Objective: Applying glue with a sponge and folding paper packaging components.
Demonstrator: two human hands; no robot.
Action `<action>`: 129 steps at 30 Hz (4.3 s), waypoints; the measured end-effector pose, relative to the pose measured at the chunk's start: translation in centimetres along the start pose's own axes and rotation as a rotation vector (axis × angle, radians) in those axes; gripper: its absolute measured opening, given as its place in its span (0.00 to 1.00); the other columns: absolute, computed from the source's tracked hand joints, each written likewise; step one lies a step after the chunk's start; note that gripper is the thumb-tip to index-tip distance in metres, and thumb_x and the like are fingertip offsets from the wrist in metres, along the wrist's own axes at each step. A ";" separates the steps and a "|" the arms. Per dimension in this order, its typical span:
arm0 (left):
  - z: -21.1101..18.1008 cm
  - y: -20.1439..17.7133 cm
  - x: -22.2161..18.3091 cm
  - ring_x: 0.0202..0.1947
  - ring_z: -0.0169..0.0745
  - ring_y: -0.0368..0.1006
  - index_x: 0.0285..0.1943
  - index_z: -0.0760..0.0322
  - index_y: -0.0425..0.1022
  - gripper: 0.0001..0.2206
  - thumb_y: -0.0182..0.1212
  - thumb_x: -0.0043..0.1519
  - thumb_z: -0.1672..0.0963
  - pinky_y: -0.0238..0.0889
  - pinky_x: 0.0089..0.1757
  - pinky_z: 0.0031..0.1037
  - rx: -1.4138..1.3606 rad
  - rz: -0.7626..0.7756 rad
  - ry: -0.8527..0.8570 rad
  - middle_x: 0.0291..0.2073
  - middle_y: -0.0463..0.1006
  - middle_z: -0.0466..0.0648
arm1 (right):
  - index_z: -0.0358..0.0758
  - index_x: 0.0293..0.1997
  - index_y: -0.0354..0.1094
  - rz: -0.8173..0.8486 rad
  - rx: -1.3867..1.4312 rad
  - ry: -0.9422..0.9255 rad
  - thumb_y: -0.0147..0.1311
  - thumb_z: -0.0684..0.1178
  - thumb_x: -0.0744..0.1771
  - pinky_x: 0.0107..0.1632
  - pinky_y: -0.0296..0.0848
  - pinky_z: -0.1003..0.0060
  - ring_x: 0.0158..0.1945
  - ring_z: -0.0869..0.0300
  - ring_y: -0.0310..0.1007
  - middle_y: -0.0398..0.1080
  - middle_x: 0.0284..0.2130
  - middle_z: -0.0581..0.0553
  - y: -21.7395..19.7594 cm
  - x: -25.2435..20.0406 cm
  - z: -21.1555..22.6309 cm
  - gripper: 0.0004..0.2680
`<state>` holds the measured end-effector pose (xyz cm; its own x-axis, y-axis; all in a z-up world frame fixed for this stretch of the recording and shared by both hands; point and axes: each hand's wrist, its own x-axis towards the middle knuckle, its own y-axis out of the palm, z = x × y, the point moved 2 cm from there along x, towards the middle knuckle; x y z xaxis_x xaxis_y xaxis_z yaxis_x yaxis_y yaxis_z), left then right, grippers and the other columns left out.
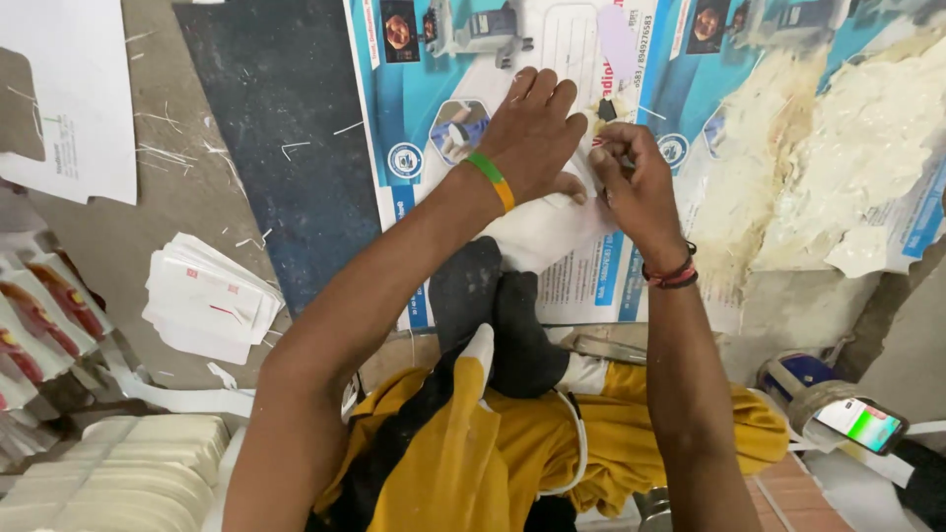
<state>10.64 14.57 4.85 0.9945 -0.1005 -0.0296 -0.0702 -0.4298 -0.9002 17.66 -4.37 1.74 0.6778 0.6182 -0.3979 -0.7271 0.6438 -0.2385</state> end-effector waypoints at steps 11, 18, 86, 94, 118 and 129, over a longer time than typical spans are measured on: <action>-3.3 -4.4 -8.5 0.31 0.45 0.71 0.32 0.61 0.73 0.15 0.71 0.60 0.50 0.66 0.35 0.35 -0.289 -0.273 0.054 0.28 0.71 0.47 | 0.31 0.44 0.74 -0.346 -0.417 -0.157 0.60 0.38 0.69 0.35 0.68 0.63 0.29 0.60 0.69 0.74 0.30 0.40 -0.4 -0.7 1.4 0.02; -3.2 -4.7 -9.7 0.26 0.45 0.70 0.27 0.61 0.73 0.15 0.70 0.62 0.51 0.65 0.32 0.35 -0.324 -0.299 0.009 0.24 0.71 0.46 | 0.31 0.47 0.76 -0.771 -0.597 -0.502 0.59 0.39 0.74 0.35 0.69 0.63 0.34 0.54 0.74 0.77 0.37 0.39 -6.6 -3.6 4.9 0.02; -5.6 0.6 -15.1 0.45 0.43 0.74 0.44 0.72 0.74 0.15 0.47 0.75 0.54 0.68 0.52 0.31 -0.970 -0.799 -0.500 0.42 0.77 0.53 | 0.31 0.53 0.71 -0.046 -0.837 -0.927 0.62 0.40 0.65 0.45 0.69 0.58 0.45 0.55 0.70 0.68 0.41 0.44 8.5 -10.4 9.4 0.12; -3.5 1.2 -14.1 0.22 0.34 0.69 0.26 0.72 0.71 0.21 0.51 0.72 0.54 0.60 0.29 0.27 -1.074 -0.597 -0.579 0.20 0.73 0.49 | 0.40 0.26 0.65 0.040 -0.711 -1.233 0.70 0.45 0.63 0.31 0.61 0.61 0.29 0.57 0.62 0.59 0.25 0.49 7.1 -8.6 9.7 0.12; 1.8 4.9 -12.3 0.56 0.42 0.73 0.66 0.78 0.67 0.25 0.62 0.61 0.58 0.66 0.57 0.32 -2.015 -0.457 -0.726 0.58 0.75 0.59 | 0.35 0.49 0.73 -0.063 -0.892 -0.883 0.65 0.49 0.65 0.59 0.68 0.56 0.57 0.51 0.69 0.71 0.49 0.43 5.3 -5.7 6.9 0.12; 4.8 -4.5 -12.7 0.55 0.42 0.78 0.63 0.79 0.68 0.18 0.61 0.64 0.64 0.71 0.58 0.33 -1.840 -0.670 -0.567 0.56 0.79 0.59 | 0.37 0.77 0.54 0.038 0.336 0.275 0.45 0.55 0.71 0.56 0.71 0.46 0.50 0.42 0.72 0.72 0.61 0.34 4.7 -7.1 -3.8 0.23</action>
<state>-1.35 22.09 7.16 0.7750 0.5048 -0.3801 0.6252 -0.5248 0.5778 8.97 -7.44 0.10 0.5641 0.5302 -0.6330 -0.6442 0.7622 0.0642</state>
